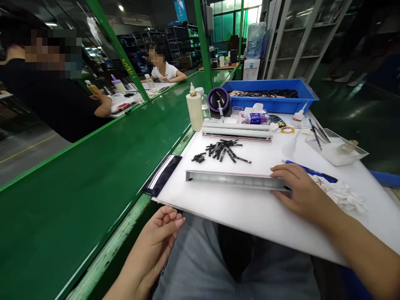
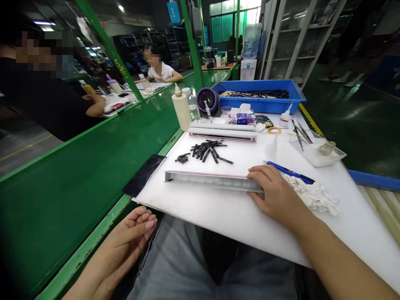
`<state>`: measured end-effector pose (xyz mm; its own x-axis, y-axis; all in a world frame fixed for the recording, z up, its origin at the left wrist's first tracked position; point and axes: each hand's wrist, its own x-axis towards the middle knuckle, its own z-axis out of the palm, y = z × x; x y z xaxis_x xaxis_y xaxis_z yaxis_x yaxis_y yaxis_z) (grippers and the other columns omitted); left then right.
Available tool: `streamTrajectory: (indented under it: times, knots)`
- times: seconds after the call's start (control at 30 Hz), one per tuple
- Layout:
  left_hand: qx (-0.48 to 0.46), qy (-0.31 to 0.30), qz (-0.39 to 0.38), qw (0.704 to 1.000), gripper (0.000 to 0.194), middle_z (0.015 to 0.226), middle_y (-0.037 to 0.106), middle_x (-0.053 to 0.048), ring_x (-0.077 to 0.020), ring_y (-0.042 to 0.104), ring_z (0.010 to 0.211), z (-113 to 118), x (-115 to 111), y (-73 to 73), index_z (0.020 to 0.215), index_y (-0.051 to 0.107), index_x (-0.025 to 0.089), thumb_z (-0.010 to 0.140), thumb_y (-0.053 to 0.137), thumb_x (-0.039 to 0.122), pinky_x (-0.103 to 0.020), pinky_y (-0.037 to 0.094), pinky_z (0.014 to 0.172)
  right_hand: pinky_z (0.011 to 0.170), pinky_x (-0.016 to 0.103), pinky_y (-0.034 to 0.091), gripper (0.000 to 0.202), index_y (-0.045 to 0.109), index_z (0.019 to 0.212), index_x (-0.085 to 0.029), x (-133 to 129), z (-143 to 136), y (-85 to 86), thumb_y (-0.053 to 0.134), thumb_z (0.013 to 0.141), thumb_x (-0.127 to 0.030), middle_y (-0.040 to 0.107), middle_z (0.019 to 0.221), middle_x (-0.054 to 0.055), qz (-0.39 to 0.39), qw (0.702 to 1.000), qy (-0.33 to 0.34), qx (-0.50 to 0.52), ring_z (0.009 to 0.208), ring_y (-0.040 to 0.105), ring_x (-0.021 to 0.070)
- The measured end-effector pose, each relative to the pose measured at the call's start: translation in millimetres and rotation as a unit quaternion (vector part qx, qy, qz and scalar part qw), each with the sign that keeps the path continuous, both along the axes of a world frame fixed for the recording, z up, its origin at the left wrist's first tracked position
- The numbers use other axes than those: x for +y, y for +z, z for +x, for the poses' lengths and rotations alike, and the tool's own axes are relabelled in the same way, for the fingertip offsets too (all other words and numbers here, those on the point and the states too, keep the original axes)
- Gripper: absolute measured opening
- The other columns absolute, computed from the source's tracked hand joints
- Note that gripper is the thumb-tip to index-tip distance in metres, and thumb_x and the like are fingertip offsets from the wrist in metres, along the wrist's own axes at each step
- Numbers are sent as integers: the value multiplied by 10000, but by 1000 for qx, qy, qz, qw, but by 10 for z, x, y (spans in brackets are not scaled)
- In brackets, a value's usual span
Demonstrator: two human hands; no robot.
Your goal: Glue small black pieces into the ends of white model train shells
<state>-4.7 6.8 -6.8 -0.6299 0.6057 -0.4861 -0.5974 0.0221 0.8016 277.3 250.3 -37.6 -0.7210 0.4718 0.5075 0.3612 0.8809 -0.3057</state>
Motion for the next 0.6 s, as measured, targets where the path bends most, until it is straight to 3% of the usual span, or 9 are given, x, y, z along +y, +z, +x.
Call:
streamTrajectory:
  times: [0.2, 0.4, 0.53, 0.6]
  knots:
    - [-10, -55, 28, 998, 432, 761, 568, 29, -54, 572, 708, 20, 45, -12, 851, 569, 171, 547, 818, -7, -142, 530, 710, 963, 534, 466, 293, 582, 1069, -272, -44, -27, -22, 628, 781, -246, 616, 1158, 80, 3, 999, 4, 42, 1089, 577, 311]
    - [-9, -84, 39, 996, 388, 726, 513, 51, -52, 506, 701, 50, 54, -10, 779, 506, 181, 552, 753, -13, -135, 469, 682, 1007, 485, 456, 256, 567, 1060, -222, -74, -47, 16, 607, 811, -182, 609, 1162, 87, 26, 1000, 0, 18, 1100, 574, 271]
    - [80, -124, 12, 989, 287, 684, 465, 54, -73, 451, 658, 67, 28, -261, 706, 450, 181, 556, 632, 18, -164, 401, 605, 1003, 486, 454, 274, 563, 1060, -216, -83, -54, 32, 612, 800, -144, 612, 1148, 89, 30, 999, 2, 23, 1090, 573, 274]
    - [233, -168, -69, 955, 205, 667, 476, 38, -102, 447, 645, 80, 6, -455, 691, 464, 184, 601, 608, 69, -211, 398, 602, 995, 486, 453, 293, 560, 1061, -210, -90, -55, 49, 609, 789, -114, 608, 1144, 94, 29, 999, 3, 25, 1084, 567, 274]
